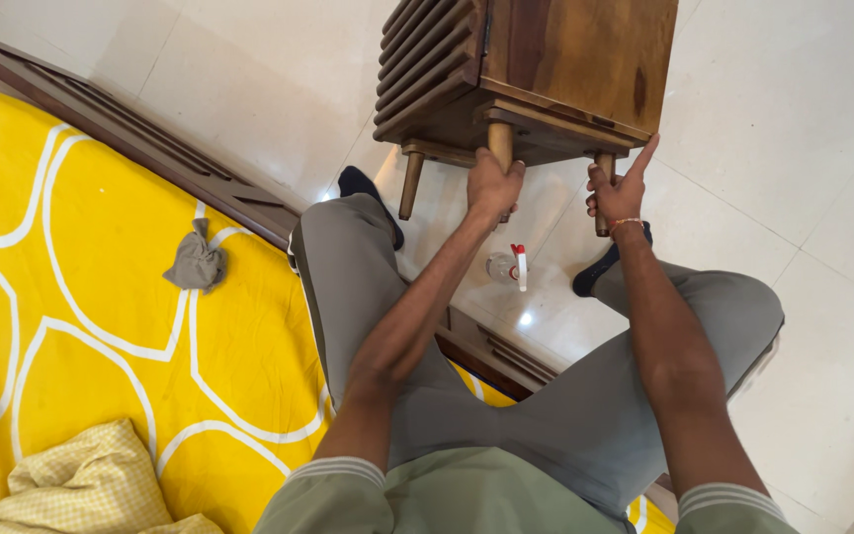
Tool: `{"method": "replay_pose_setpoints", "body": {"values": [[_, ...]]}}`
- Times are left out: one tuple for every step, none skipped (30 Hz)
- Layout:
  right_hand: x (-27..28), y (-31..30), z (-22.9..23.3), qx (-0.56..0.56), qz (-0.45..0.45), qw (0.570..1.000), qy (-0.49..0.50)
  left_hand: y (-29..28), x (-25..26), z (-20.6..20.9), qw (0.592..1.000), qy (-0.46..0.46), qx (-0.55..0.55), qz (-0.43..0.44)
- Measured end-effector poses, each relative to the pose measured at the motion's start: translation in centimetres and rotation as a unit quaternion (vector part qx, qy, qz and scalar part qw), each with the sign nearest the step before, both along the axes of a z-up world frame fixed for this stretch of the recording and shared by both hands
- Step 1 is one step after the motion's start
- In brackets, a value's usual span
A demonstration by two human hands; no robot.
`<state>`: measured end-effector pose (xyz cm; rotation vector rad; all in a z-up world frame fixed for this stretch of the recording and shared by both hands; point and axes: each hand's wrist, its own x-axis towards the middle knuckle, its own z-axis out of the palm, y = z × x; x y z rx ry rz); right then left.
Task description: The person sits on the floor and cleans a small wooden stool. They wipe the top surface with a cloth, spray a cleaning solution from a bottle, and wipe the sides and legs. The person flips the stool over to clean the underside and slats, then returns it to its upright position.
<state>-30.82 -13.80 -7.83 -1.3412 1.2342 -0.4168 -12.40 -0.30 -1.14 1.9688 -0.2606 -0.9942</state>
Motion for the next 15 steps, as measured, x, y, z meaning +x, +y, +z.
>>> {"method": "replay_pose_setpoints", "body": {"values": [[-0.2, -0.2, -0.1, -0.004, 0.003, 1.000, -0.004, -0.1, -0.1, 0.0, 1.000, -0.002, -0.005, -0.001], [-0.4, -0.2, -0.3, -0.006, 0.007, 1.000, -0.008, -0.1, -0.3, -0.1, 1.000, -0.003, -0.008, -0.001], [-0.4, -0.2, -0.4, -0.005, 0.007, 1.000, -0.008, -0.2, -0.5, -0.1, 1.000, -0.006, -0.014, -0.002], [-0.6, -0.4, -0.5, -0.005, 0.006, 1.000, -0.007, -0.4, -0.6, -0.1, 1.000, -0.009, -0.020, -0.004], [-0.7, -0.4, -0.6, -0.005, 0.005, 1.000, -0.007, -0.4, -0.6, 0.0, 1.000, -0.011, -0.027, -0.006], [-0.8, -0.5, -0.7, -0.010, 0.006, 1.000, -0.006, -0.4, -0.8, 0.2, 0.999, 0.003, -0.030, -0.011], [-1.0, -0.5, -0.8, -0.014, 0.008, 1.000, -0.005, -0.4, -1.1, 0.5, 0.999, 0.016, -0.033, -0.017], [-1.2, -0.8, -0.8, -0.019, 0.009, 1.000, -0.004, -0.5, -1.2, 0.8, 0.999, 0.030, -0.036, -0.022], [-1.3, -1.0, -1.0, -0.025, 0.009, 1.000, -0.003, -0.7, -1.3, 1.0, 0.997, 0.038, -0.055, -0.027], [-1.6, -1.1, -1.1, -0.030, 0.009, 1.000, -0.002, -0.8, -1.5, 1.3, 0.996, 0.047, -0.072, -0.031], [-1.8, -1.2, -1.4, -0.035, 0.009, 0.999, -0.001, -0.8, -1.7, 1.5, 0.994, 0.055, -0.090, -0.034], [-2.1, -1.3, -1.6, -0.044, 0.009, 0.999, 0.013, -0.8, -1.9, 1.7, 0.991, 0.073, -0.103, -0.032], [-2.4, -1.4, -1.8, -0.052, 0.009, 0.998, 0.027, -0.9, -2.1, 2.0, 0.989, 0.090, -0.116, -0.030], [-2.4, -1.7, -2.1, -0.061, 0.010, 0.997, 0.040, -1.1, -2.1, 2.3, 0.986, 0.106, -0.130, -0.026], [-2.4, -1.9, -2.4, -0.077, 0.016, 0.996, 0.044, -1.2, -2.2, 2.5, 0.981, 0.125, -0.148, -0.018]]}}
